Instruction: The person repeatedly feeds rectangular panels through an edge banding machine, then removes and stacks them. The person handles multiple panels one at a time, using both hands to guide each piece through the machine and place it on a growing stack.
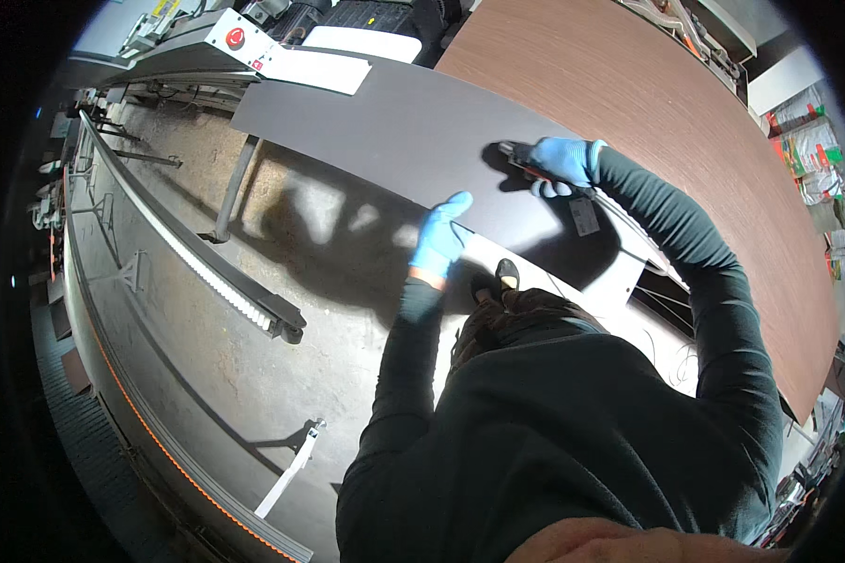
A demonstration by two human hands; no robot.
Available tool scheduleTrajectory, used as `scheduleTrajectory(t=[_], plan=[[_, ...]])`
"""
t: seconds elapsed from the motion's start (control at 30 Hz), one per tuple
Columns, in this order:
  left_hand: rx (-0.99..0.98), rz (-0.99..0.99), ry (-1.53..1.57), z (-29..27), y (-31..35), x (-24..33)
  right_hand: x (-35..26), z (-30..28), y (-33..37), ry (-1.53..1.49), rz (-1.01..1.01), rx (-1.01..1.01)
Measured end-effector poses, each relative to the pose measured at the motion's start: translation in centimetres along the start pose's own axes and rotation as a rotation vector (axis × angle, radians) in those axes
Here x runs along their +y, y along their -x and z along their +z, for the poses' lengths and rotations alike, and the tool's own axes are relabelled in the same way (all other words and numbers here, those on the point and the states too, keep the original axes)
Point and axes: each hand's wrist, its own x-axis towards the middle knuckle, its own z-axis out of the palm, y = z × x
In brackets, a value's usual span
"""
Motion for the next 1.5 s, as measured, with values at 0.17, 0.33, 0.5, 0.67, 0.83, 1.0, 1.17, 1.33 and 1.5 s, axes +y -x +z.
scheduleTrajectory(t=[0.17, 0.33, 0.5, 0.67, 0.83, 1.0, 1.17, 1.33, 1.5], plan=[[-0.121, -0.177, -0.122, 0.9, 0.6, -4.2, -0.1, 0.0, -0.2, 0.177, 0.035, -0.020], [-0.284, 0.325, -0.511, 1.6, 0.8, -6.5, 1.2, -4.2, 1.2, 0.359, -0.043, 0.280], [-0.200, 0.490, -0.395, 0.6, 0.2, 0.4, -0.6, -3.2, 0.9, 0.517, -0.097, 0.314], [-0.321, 0.243, 0.243, -2.8, -4.7, 10.1, -3.2, 0.1, -0.8, 0.708, -0.192, 0.238], [-0.195, 0.158, 0.231, -4.9, -5.0, 8.2, -3.8, -0.2, -0.6, 0.527, -0.069, 0.211], [-0.202, 0.079, 0.288, -3.5, 0.3, 4.1, -3.0, 0.1, 0.5, 0.642, 0.049, 0.178], [-0.186, 0.175, 0.070, -2.4, 8.8, -2.5, -0.4, 5.3, 0.7, 0.423, 0.136, -0.118], [-0.016, 0.611, -1.042, -2.7, 17.2, -9.0, -0.6, 11.8, 1.6, 0.394, -0.106, 0.000], [0.210, 1.118, -0.877, 1.8, 25.5, -17.8, 0.1, 17.4, 4.8, 0.764, -0.325, -0.143]])
